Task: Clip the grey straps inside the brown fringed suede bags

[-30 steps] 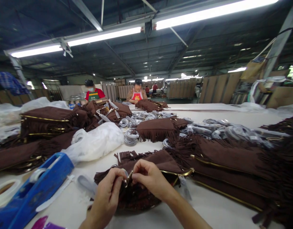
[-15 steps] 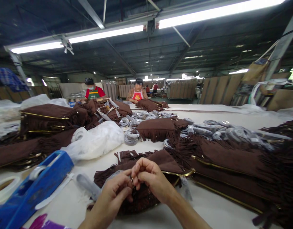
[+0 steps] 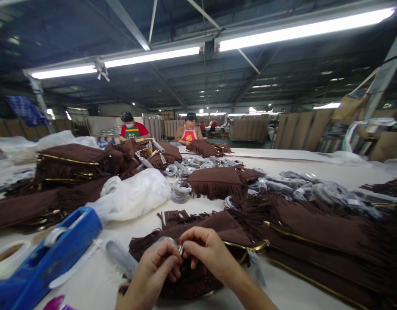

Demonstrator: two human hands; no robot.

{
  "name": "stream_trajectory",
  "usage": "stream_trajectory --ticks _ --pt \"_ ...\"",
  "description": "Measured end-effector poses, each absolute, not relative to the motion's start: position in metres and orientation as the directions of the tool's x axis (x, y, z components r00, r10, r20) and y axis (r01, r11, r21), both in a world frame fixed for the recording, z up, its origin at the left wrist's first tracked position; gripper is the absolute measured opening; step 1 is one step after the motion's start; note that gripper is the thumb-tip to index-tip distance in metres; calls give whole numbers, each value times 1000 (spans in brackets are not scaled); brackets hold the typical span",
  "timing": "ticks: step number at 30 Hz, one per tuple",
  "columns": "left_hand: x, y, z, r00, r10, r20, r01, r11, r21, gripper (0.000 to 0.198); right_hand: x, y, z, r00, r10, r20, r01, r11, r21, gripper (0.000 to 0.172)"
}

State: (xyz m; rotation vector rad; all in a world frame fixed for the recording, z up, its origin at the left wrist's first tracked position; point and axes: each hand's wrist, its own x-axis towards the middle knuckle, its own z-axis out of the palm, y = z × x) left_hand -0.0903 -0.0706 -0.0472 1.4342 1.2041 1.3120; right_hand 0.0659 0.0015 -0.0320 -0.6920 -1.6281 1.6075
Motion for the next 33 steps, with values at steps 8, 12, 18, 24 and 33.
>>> stream_trajectory --ticks 8,12,18,24,33 --pt "-91 -71 -52 -5 980 199 127 -197 972 28 56 -7 -42 -571 807 149 -183 52 -982 18" --pt "-94 -73 -53 -67 963 262 147 -250 957 27 60 -2 -44 -554 810 190 -253 54 -966 28" --pt "-95 -73 -50 -109 966 235 150 -218 964 29 60 -1 -48 -623 767 153 -280 -36 -959 37" --pt "-91 -74 -48 -124 974 192 59 -186 981 30 57 -5 -50 -589 787 182 -256 32 -966 32" --pt "-90 -77 -50 -90 984 153 90 -145 985 30 54 -7 -54 -605 768 211 -207 103 -973 20"
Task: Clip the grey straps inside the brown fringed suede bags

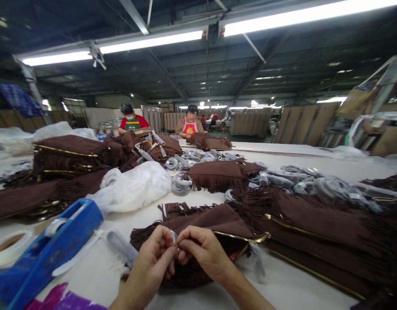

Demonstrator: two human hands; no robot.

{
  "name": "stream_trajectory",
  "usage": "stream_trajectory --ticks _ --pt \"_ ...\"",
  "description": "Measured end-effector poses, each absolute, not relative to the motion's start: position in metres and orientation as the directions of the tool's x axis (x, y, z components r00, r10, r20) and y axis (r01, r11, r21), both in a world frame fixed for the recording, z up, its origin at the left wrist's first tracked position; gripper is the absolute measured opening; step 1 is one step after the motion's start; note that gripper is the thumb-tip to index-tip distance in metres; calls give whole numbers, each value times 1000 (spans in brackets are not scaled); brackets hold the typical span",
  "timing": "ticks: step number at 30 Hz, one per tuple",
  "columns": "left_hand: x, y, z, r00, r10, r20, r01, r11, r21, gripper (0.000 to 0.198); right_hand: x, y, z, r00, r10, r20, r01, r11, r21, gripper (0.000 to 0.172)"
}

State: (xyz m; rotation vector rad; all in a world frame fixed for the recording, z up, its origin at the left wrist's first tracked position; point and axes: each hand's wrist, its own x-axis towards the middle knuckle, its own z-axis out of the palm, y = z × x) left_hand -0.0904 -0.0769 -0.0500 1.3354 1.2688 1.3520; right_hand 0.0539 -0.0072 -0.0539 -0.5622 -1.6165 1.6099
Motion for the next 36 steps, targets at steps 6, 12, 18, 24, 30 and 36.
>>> stream_trajectory --ticks 6,12,18,24,30,36 --pt "-92 -77 -54 -85 982 166 109 -157 982 26 54 -7 -55 -604 752 266 -176 200 -964 14" --pt "-91 -77 -54 -81 984 161 104 -152 983 26 54 -7 -58 -592 761 265 -188 189 -964 13" --pt "-92 -75 -56 -69 984 161 119 -152 981 25 55 -7 -54 -607 762 226 -198 130 -971 15" --pt "-92 -75 -56 -68 985 161 116 -153 981 24 54 -8 -53 -612 756 233 -198 139 -970 14" --pt "-90 -74 -55 -79 984 161 98 -153 983 21 57 -9 -55 -600 705 378 -92 408 -908 12" --pt "-88 -74 -58 -107 985 133 37 -130 991 29 61 -8 -55 -609 518 600 6 760 -650 20"
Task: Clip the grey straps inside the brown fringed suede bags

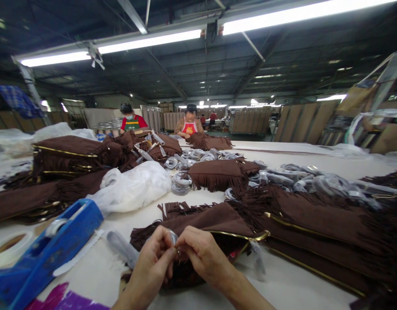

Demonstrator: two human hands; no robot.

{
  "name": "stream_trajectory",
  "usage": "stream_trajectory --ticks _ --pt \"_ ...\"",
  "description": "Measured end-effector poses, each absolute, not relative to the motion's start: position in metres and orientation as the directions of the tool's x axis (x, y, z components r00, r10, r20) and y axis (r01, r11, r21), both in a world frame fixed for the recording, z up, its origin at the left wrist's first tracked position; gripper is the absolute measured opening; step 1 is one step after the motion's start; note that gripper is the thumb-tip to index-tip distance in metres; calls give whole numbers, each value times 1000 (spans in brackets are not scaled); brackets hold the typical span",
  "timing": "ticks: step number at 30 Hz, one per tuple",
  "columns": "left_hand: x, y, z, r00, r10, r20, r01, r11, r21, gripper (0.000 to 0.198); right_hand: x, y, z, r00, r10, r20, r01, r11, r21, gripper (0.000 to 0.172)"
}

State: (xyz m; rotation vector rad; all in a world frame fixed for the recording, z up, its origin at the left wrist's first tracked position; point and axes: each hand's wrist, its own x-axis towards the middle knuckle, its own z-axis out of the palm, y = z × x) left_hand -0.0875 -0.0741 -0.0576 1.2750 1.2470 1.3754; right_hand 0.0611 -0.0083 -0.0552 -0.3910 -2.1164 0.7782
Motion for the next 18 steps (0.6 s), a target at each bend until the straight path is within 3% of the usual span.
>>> stream_trajectory --ticks 3,6,9,13,18 --pt "-88 -73 -58 -119 987 111 17 -110 994 34 59 -10 -59 -574 533 621 -20 750 -661 20" --pt "-91 -71 -58 -129 985 117 5 -117 993 36 54 -12 -64 -542 630 556 -60 631 -773 18" --pt "-94 -70 -57 -122 987 100 -7 -102 995 36 48 -14 -67 -533 761 369 -118 365 -923 12" --pt "-96 -70 -53 -98 990 103 -19 -105 994 34 44 -15 -68 -551 822 145 -202 37 -979 29" --pt "-96 -70 -51 -63 991 117 -24 -119 993 28 44 -15 -67 -571 812 124 -192 14 -981 32"
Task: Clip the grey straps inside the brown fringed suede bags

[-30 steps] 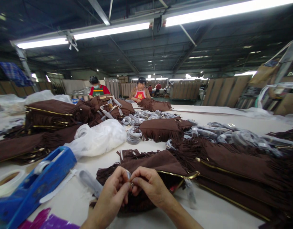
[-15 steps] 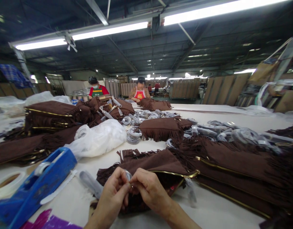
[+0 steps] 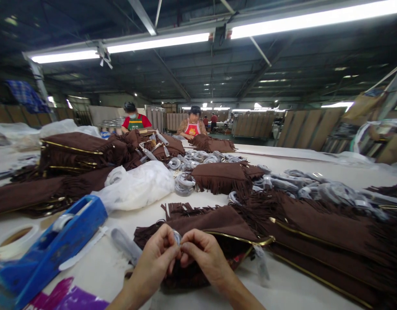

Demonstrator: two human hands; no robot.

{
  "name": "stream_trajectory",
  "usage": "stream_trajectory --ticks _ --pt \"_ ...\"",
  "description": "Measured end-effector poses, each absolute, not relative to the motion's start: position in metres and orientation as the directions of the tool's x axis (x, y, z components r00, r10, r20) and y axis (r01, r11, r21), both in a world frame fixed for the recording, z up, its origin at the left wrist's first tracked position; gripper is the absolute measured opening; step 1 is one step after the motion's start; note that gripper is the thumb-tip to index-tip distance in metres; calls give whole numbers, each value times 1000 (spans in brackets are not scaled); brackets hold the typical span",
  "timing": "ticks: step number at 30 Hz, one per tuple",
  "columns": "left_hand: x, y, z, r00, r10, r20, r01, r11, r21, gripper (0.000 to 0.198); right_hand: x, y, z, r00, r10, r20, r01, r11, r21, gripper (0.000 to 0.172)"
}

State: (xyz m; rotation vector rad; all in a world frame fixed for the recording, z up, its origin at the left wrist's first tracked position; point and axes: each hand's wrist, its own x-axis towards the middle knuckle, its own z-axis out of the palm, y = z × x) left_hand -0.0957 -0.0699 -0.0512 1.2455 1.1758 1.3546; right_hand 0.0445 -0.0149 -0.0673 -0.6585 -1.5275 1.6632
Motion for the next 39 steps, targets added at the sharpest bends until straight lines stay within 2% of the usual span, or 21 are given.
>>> stream_trajectory --ticks 3,6,10,17,19,21,23,25,27,29,30,33,39 --pt "-94 -69 -52 -42 990 132 -24 -133 991 26 46 -16 -65 -583 796 161 -166 78 -983 23" --pt "-93 -70 -50 -43 987 156 -21 -157 987 25 49 -18 -60 -569 776 273 -84 276 -958 12" --pt "-91 -71 -48 -64 985 163 -25 -165 986 28 53 -21 -55 -550 715 431 18 526 -850 15" --pt "-90 -68 -58 -59 991 121 49 -118 992 23 50 -19 -65 -569 698 435 37 550 -834 17" --pt "-95 -67 -56 -31 996 82 108 -79 991 16 51 -16 -62 -570 685 454 64 588 -807 17" --pt "-108 -70 -48 -5 997 81 240 -78 968 9 55 -12 -53 -571 667 479 94 632 -769 16" --pt "-131 -77 -37 24 988 155 481 -148 864 24 64 -8 -40 -586 669 457 124 632 -765 15" --pt "-159 -85 -29 106 967 232 747 -232 623 44 75 -5 -25 -624 690 368 148 567 -811 15" --pt "-185 -92 -29 189 962 195 908 -247 337 56 86 -5 -9 -664 693 281 166 503 -848 15" --pt "-205 -95 -36 225 968 115 965 -237 108 51 94 -7 4 -699 666 262 171 511 -843 16" --pt "-212 -97 -40 238 967 91 970 -242 33 44 97 -9 9 -710 649 273 171 535 -827 17" --pt "-221 -101 -43 261 961 91 965 -258 -41 27 102 -15 20 -727 618 300 178 591 -787 17" --pt "-208 -119 -5 167 980 109 986 -162 -47 26 110 -18 26 -691 665 283 271 601 -752 21"
